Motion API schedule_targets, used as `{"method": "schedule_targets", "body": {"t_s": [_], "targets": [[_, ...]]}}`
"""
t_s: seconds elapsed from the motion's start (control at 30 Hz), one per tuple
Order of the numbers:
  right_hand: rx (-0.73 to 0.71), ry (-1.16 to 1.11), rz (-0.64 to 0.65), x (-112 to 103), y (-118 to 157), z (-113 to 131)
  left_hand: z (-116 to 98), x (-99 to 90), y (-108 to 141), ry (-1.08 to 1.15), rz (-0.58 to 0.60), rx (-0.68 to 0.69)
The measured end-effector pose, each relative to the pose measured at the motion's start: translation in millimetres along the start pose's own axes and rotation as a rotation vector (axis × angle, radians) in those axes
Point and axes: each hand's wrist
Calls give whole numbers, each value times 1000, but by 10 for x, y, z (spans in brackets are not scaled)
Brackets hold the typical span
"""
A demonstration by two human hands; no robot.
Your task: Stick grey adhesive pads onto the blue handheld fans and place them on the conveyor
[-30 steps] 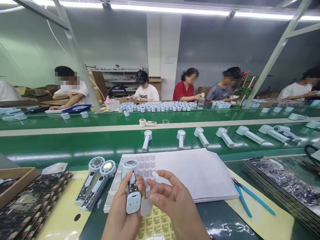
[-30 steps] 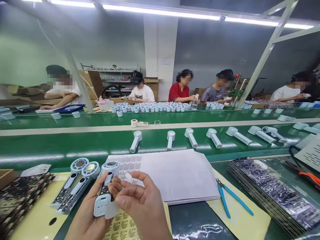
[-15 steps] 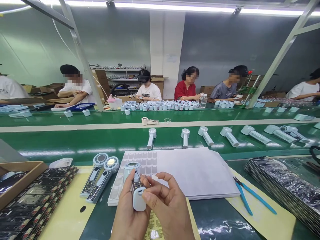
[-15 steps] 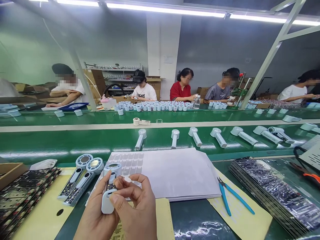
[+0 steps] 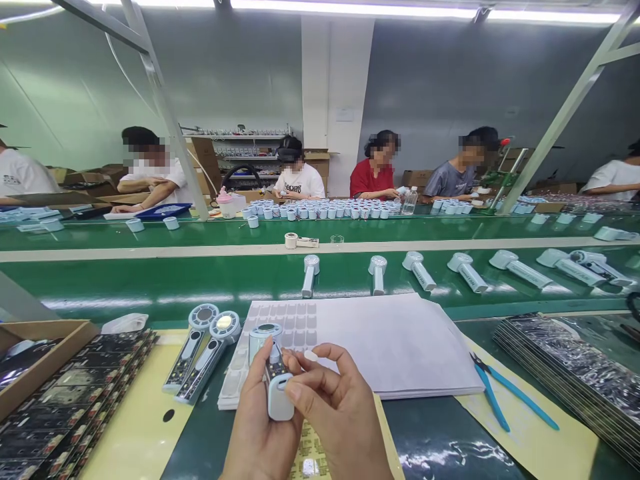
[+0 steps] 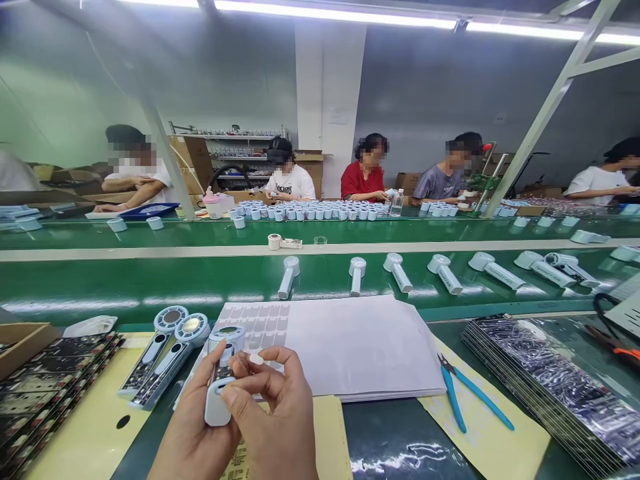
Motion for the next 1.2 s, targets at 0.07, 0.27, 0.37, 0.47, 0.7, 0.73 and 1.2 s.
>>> {"method": "schedule_targets", "body": {"t_s": [0.07, 0.27, 0.37, 0.47, 0.7, 0.73, 1.2], "targets": [[0, 3, 5, -4, -4, -7, -1, -6, 3, 6, -2, -8], [-18, 28, 4, -12, -8, -22, 1, 13, 14, 24, -11, -23], [-67, 141, -16, -12, 27, -51, 18, 44, 46, 42, -15, -33], [-291, 375, -39, -11, 80, -73, 43, 82, 118, 50, -47, -32], [-111, 278, 27, -279, 5, 79, 4, 45, 246, -153, -57, -41], [-117, 266, 34, -385, -25, 101, -10, 5, 247, -252, -56, -14], [-231, 1138, 88, -1150, 203, -132, -29, -767, -68, -1170, 60, 235]]}}
Point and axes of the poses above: each hand's wrist, its own y-axis away from the middle knuckle, its own x-axis out of the palm, z = x × y, and after that the axes turned 3 degrees about z, right-handed
